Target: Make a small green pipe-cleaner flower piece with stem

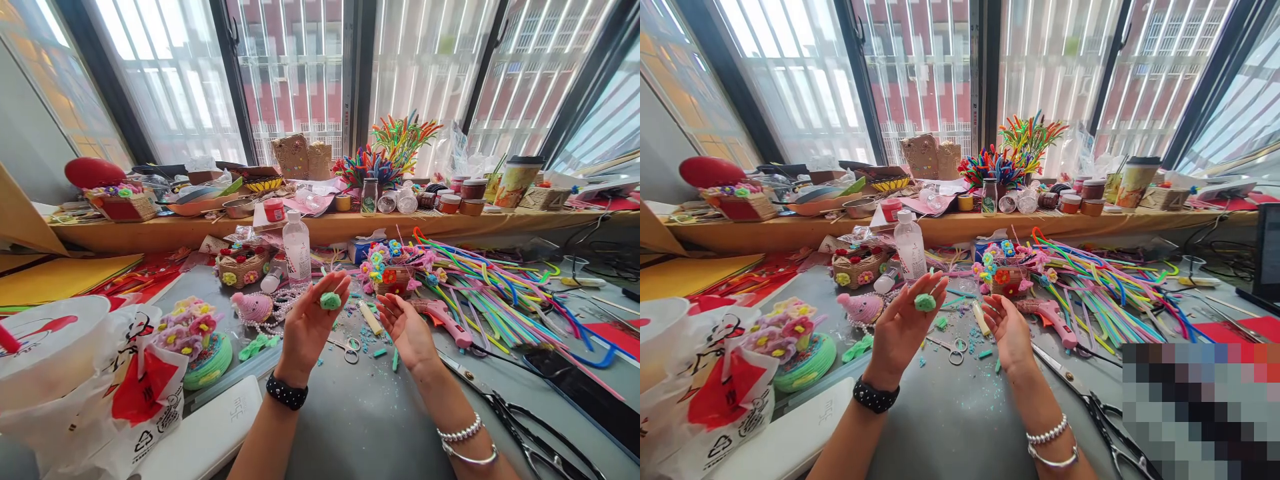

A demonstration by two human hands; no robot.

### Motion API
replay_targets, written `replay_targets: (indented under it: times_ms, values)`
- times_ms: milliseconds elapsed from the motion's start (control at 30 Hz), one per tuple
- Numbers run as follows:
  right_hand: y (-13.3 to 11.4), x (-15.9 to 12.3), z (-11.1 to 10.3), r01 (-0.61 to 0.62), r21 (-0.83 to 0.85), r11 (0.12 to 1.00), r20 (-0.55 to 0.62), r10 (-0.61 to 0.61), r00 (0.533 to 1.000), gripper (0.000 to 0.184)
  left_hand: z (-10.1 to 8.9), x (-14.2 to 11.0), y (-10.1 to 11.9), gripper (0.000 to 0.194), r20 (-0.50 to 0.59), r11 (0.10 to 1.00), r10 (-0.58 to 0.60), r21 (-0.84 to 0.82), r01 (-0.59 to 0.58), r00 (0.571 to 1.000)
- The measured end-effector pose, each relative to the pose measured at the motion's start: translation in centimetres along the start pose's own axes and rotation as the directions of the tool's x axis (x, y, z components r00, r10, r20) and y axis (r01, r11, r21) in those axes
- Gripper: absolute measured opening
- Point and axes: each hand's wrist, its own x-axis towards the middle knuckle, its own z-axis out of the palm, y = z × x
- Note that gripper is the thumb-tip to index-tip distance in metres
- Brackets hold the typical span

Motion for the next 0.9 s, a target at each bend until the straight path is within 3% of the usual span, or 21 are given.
replay_targets:
  times_ms: [100,200,333,433,667,800,900]
  values:
    - [0.1,-0.1,0.1,-0.009,0.001,1.000,-0.039,0.009,0.999,0.007,-0.5,0.2,-0.3,0.023,-0.104,0.990,0.042,0.135,-0.028,0.994]
    - [0.2,-0.2,0.2,-0.032,-0.015,0.999,-0.062,0.031,0.998,0.007,-0.9,0.4,-0.7,0.025,-0.212,0.904,0.097,0.428,0.003,0.972]
    - [0.4,-0.3,0.3,-0.071,-0.023,0.997,-0.027,0.071,0.997,0.009,-1.0,0.5,-1.1,0.031,-0.125,0.587,0.242,0.809,-0.043,0.962]
    - [0.5,-0.2,0.3,-0.078,-0.011,0.997,0.014,0.078,0.997,0.011,-1.3,0.4,-1.4,0.035,-0.030,0.295,0.315,0.953,-0.068,0.949]
    - [0.6,-0.1,0.2,-0.086,-0.013,0.996,0.056,0.087,0.995,0.015,-2.0,0.4,-1.6,0.037,0.023,-0.183,0.317,0.982,0.038,0.948]
    - [0.7,-0.2,0.3,-0.078,-0.034,0.996,0.077,0.081,0.994,0.015,-2.3,0.4,-1.8,0.034,-0.007,-0.518,0.283,0.841,0.159,0.959]
    - [0.6,-0.3,0.3,-0.083,-0.046,0.996,0.086,0.087,0.992,0.015,-2.6,0.4,-1.8,0.036,-0.052,-0.651,0.271,0.726,0.223,0.961]
